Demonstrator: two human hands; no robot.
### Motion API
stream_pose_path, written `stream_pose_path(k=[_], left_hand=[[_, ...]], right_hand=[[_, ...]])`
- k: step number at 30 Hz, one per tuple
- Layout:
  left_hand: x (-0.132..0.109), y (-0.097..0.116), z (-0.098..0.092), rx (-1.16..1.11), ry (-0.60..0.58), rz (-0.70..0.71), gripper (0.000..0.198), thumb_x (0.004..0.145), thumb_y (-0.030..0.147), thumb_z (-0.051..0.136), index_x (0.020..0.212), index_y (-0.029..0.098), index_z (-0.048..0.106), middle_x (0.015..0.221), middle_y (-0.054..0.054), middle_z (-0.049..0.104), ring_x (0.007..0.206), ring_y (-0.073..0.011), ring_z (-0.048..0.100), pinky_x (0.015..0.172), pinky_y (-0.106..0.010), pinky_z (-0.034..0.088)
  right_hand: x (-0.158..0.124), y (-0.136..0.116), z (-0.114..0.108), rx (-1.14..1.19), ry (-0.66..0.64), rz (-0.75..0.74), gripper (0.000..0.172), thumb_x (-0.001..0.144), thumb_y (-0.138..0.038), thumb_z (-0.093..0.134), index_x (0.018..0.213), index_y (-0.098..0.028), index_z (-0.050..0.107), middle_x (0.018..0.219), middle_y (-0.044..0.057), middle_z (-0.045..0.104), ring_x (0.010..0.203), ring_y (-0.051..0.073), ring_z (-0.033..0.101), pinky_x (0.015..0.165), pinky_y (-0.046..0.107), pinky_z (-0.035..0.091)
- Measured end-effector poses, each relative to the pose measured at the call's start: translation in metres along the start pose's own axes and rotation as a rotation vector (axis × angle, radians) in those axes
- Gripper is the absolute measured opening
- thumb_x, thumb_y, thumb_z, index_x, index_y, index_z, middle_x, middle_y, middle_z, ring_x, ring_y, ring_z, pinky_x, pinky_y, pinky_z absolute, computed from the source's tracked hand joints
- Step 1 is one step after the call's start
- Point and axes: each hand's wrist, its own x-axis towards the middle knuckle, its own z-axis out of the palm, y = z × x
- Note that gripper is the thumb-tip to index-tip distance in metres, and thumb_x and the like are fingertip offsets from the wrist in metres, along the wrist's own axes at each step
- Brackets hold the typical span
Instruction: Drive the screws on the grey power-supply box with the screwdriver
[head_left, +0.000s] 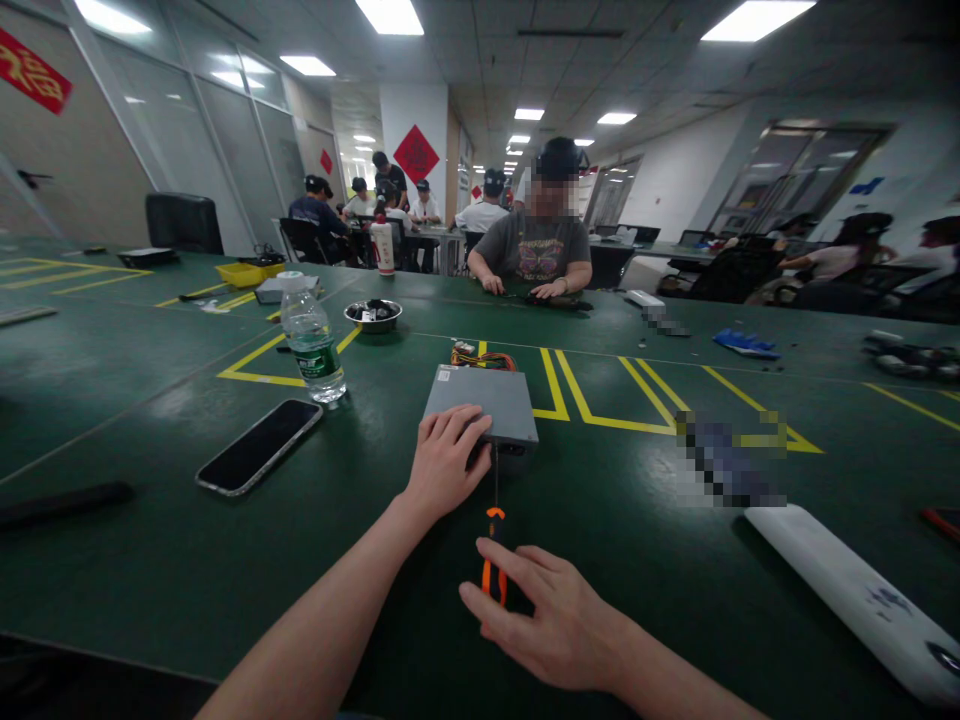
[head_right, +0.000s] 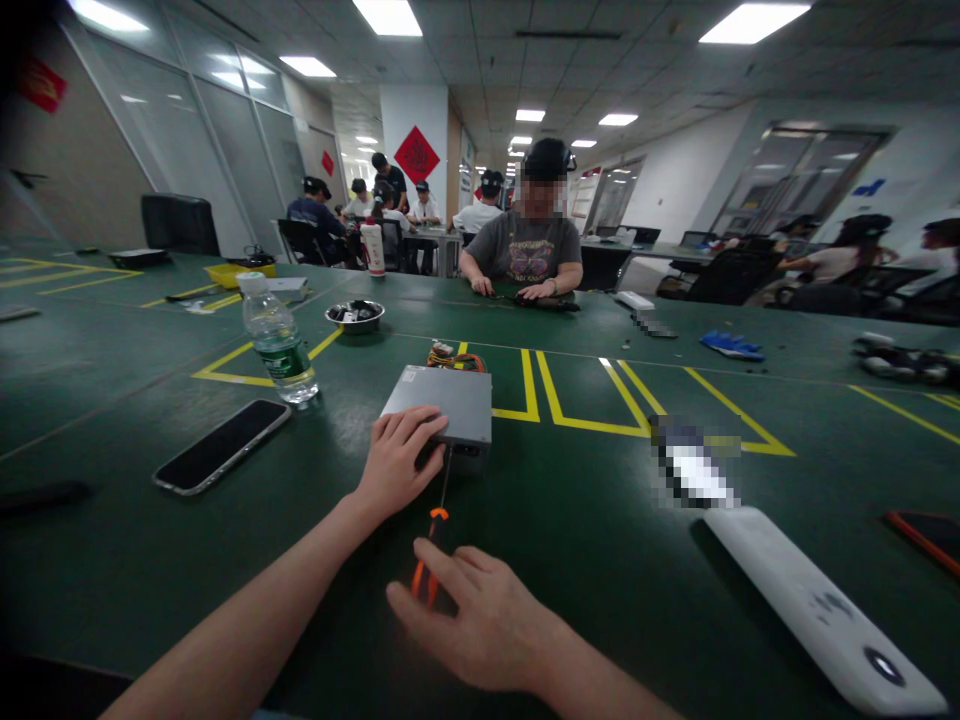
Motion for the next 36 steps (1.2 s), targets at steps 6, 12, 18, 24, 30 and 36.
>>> stream_pose_path(k=[6, 12, 18, 24, 30, 36], left_hand=[[0.000, 0.000, -0.001, -0.014, -0.009, -0.009, 0.030, 0.083, 0.025, 0.051, 0.113, 0.024, 0.055, 0.120, -0.006, 0.058, 0.114, -0.0221, 0.048, 0.094, -0.040, 0.033], [0.000, 0.001, 0.001, 0.002, -0.020, -0.025, 0.029, 0.083, 0.027, 0.051, 0.112, 0.024, 0.055, 0.121, -0.004, 0.057, 0.114, -0.0215, 0.048, 0.094, -0.039, 0.032], [0.000, 0.000, 0.001, -0.005, -0.027, -0.031, 0.029, 0.084, 0.028, 0.051, 0.112, 0.024, 0.054, 0.121, -0.004, 0.057, 0.115, -0.0209, 0.047, 0.095, -0.039, 0.031], [0.001, 0.001, 0.002, -0.006, -0.009, -0.032, 0.028, 0.082, 0.028, 0.053, 0.110, 0.024, 0.055, 0.119, -0.005, 0.058, 0.113, -0.0219, 0.049, 0.094, -0.040, 0.032], [0.001, 0.001, 0.002, -0.006, -0.011, -0.037, 0.027, 0.083, 0.029, 0.053, 0.109, 0.024, 0.054, 0.119, -0.004, 0.058, 0.113, -0.0216, 0.048, 0.093, -0.039, 0.032], [0.000, 0.001, 0.001, 0.006, -0.014, -0.032, 0.027, 0.083, 0.029, 0.053, 0.109, 0.024, 0.054, 0.119, -0.004, 0.058, 0.112, -0.0215, 0.049, 0.093, -0.039, 0.032]], right_hand=[[0.003, 0.000, 0.004, -0.060, 0.056, -0.044, 0.009, 0.086, -0.018, 0.052, 0.087, -0.014, 0.060, 0.100, 0.015, 0.066, 0.060, 0.013, 0.059, 0.056, 0.027, 0.047], [-0.002, -0.001, 0.007, 0.032, 0.173, 0.017, 0.014, 0.088, -0.024, 0.051, 0.090, -0.011, 0.056, 0.098, 0.015, 0.066, 0.075, 0.015, 0.064, 0.071, 0.029, 0.050], [0.008, -0.002, 0.000, 0.040, 0.096, 0.002, 0.024, 0.089, -0.025, 0.046, 0.106, -0.011, 0.056, 0.096, 0.015, 0.065, 0.087, 0.020, 0.064, 0.070, 0.031, 0.051], [0.005, -0.002, 0.005, 0.062, 0.196, 0.036, 0.015, 0.089, -0.027, 0.051, 0.090, -0.012, 0.054, 0.097, 0.016, 0.066, 0.074, 0.016, 0.064, 0.065, 0.027, 0.051], [0.006, -0.004, 0.002, 0.066, 0.058, 0.077, 0.027, 0.090, -0.029, 0.045, 0.107, -0.010, 0.055, 0.101, 0.017, 0.064, 0.090, 0.021, 0.062, 0.070, 0.031, 0.051], [0.003, -0.003, 0.004, 0.055, 0.173, 0.034, 0.017, 0.088, -0.025, 0.051, 0.093, -0.010, 0.056, 0.094, 0.015, 0.066, 0.072, 0.016, 0.064, 0.062, 0.028, 0.050]])
